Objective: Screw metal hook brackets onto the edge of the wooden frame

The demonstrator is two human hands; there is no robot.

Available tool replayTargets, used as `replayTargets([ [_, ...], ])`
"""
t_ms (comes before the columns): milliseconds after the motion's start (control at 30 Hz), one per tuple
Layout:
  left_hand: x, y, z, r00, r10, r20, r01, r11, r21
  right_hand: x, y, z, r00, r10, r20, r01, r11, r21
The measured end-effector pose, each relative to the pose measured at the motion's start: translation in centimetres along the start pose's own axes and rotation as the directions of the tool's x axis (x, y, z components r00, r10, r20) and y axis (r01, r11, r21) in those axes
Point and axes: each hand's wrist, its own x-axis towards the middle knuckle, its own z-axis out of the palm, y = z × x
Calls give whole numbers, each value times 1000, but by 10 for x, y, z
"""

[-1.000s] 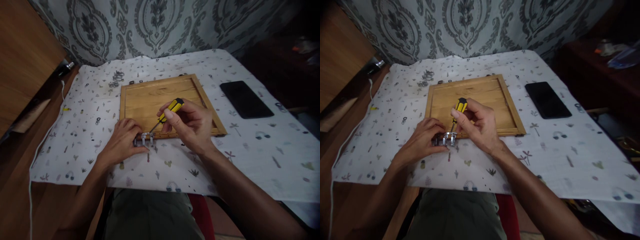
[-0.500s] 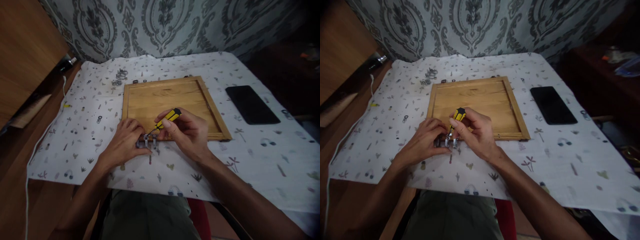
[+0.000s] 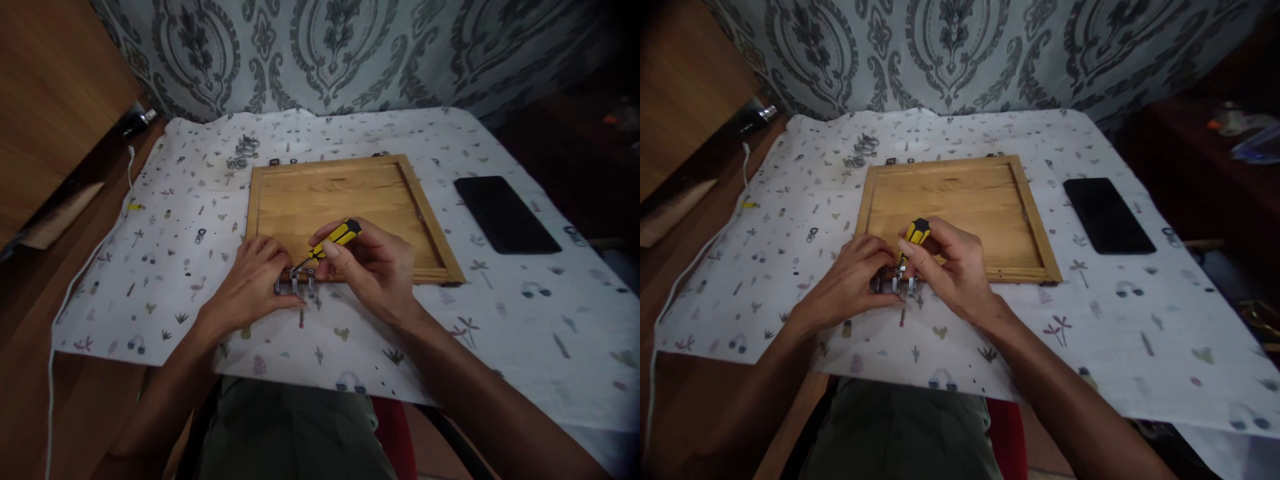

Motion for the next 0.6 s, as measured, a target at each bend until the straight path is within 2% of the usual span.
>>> replayTargets([
  [133,1,2,0,1000,-23,12,23,1000,13,0,-1,0,998,-57,34,61,990,-127],
  [233,1,3,-2,999,-30,30,30,1000,5,-1,-6,-1,995,-85,46,91,983,-160],
  [400,1,4,-6,998,-32,44,33,999,-14,-2,-14,-3,999,-46,-2,45,994,-102],
  [600,1,4,-5,998,-33,48,34,999,-17,-1,-15,-2,1000,-9,-8,9,998,-59],
])
